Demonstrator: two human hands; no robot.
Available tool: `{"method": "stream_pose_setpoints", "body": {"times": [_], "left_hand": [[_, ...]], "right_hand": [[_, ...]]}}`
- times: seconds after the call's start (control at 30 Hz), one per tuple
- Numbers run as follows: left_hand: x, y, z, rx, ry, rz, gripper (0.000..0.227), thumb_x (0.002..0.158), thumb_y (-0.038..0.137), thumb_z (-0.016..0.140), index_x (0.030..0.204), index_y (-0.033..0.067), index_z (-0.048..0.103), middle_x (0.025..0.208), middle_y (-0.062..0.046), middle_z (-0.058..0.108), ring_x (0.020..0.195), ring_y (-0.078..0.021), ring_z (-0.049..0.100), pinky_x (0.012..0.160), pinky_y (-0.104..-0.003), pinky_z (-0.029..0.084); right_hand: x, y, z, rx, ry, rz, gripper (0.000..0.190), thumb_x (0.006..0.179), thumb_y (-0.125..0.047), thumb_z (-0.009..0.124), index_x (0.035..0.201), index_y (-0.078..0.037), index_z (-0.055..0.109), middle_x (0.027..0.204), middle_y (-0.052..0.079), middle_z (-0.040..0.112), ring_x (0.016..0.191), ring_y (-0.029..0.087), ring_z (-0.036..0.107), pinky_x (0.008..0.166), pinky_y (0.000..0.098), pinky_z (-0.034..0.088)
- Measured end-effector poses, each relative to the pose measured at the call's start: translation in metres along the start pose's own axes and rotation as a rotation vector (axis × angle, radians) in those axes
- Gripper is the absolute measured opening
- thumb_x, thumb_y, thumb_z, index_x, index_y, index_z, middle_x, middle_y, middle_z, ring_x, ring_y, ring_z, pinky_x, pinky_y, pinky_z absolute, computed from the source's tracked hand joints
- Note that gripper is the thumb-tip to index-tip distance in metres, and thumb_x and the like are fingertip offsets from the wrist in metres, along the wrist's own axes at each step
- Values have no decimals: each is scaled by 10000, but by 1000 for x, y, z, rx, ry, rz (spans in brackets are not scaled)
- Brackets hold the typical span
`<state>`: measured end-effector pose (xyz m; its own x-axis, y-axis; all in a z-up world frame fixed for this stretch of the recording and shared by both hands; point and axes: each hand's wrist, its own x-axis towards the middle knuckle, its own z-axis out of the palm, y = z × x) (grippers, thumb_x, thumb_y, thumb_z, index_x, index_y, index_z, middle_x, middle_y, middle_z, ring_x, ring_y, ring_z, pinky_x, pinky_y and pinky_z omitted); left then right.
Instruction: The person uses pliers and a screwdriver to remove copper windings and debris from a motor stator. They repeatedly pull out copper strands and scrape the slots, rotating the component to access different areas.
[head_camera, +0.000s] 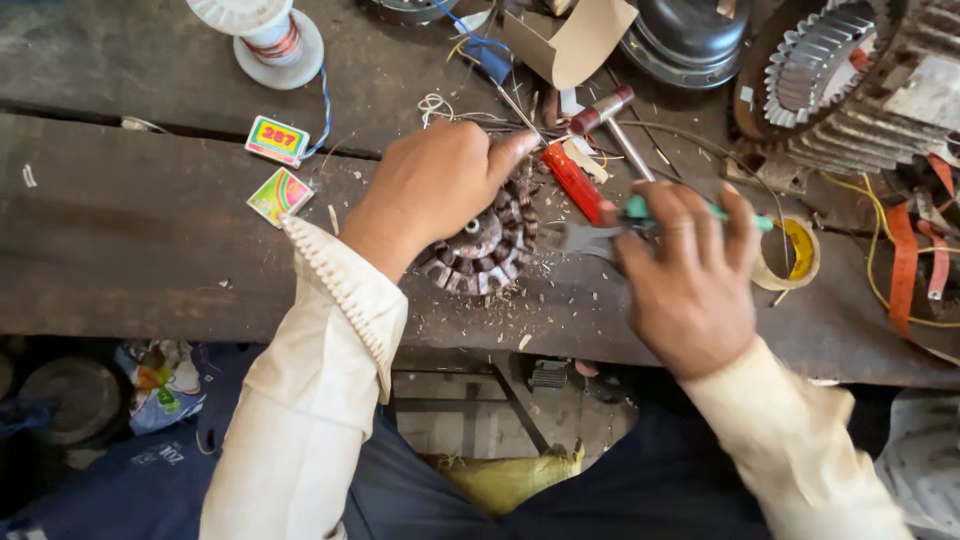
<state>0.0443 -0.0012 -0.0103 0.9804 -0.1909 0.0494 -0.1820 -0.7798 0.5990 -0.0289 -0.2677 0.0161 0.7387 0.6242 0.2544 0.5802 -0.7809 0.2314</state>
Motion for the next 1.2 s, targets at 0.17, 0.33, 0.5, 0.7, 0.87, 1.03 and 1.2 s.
{"method": "stream_pose_setpoints", "body": {"times": [0.17, 0.33, 0.5, 0.7, 0.87, 1.03, 1.2], "left_hand": [[8, -10, -3, -49, -64, 19, 663, 1028, 559, 475, 774, 5, 733, 756, -261, 676, 753, -469, 659, 747, -561, 519], [4, 1, -7, -18, -89, 52, 581, 997, 548, 501, 809, 67, 768, 735, -233, 684, 743, -454, 662, 710, -568, 517], [-3, 7, -4, 77, -52, 148, 535, 1001, 490, 519, 768, 77, 768, 707, -194, 699, 713, -425, 680, 653, -550, 532], [-16, 20, 2, 169, 102, 288, 552, 1031, 424, 528, 642, 94, 737, 571, -170, 655, 527, -385, 654, 524, -510, 521], [-26, 22, 8, 241, 237, 356, 537, 1024, 384, 565, 579, 125, 714, 507, -125, 621, 447, -340, 618, 460, -475, 489], [-33, 35, 41, 420, 175, 503, 473, 990, 377, 573, 605, 137, 708, 512, -63, 616, 421, -241, 602, 407, -397, 460], [-25, 18, 46, 262, 114, 373, 468, 1075, 374, 567, 720, 110, 718, 530, -46, 628, 424, -225, 615, 389, -382, 458]], "right_hand": [[0, 17, -13, -395, 104, 43, 472, 1033, -121, 640, 1474, -290, 638, 1596, 97, 447, 1483, 317, 415, 1285, 566, 113], [14, 6, -1, -296, 88, -43, 355, 1099, -159, 647, 1431, -259, 724, 1660, 78, 462, 1532, 334, 396, 1298, 632, 105], [21, -8, -8, -231, 148, -89, 352, 979, -161, 654, 1317, -162, 756, 1451, 111, 557, 1351, 336, 497, 1166, 627, 242], [20, 5, -18, -23, 152, -230, 139, 834, -103, 672, 961, -48, 681, 1230, 194, 647, 1151, 389, 630, 1036, 557, 486], [9, 4, -20, 195, -84, -110, 222, 702, -52, 678, 923, -62, 692, 1165, 188, 686, 1022, 379, 683, 915, 498, 551], [7, 0, -13, 778, -938, -24, 473, 584, -4, 716, 1027, -159, 768, 1116, 44, 752, 986, 284, 720, 871, 361, 571], [-2, 8, -20, 877, -535, -213, 569, 537, 21, 704, 1104, -19, 711, 1271, 163, 668, 1080, 382, 667, 887, 428, 548]]}}
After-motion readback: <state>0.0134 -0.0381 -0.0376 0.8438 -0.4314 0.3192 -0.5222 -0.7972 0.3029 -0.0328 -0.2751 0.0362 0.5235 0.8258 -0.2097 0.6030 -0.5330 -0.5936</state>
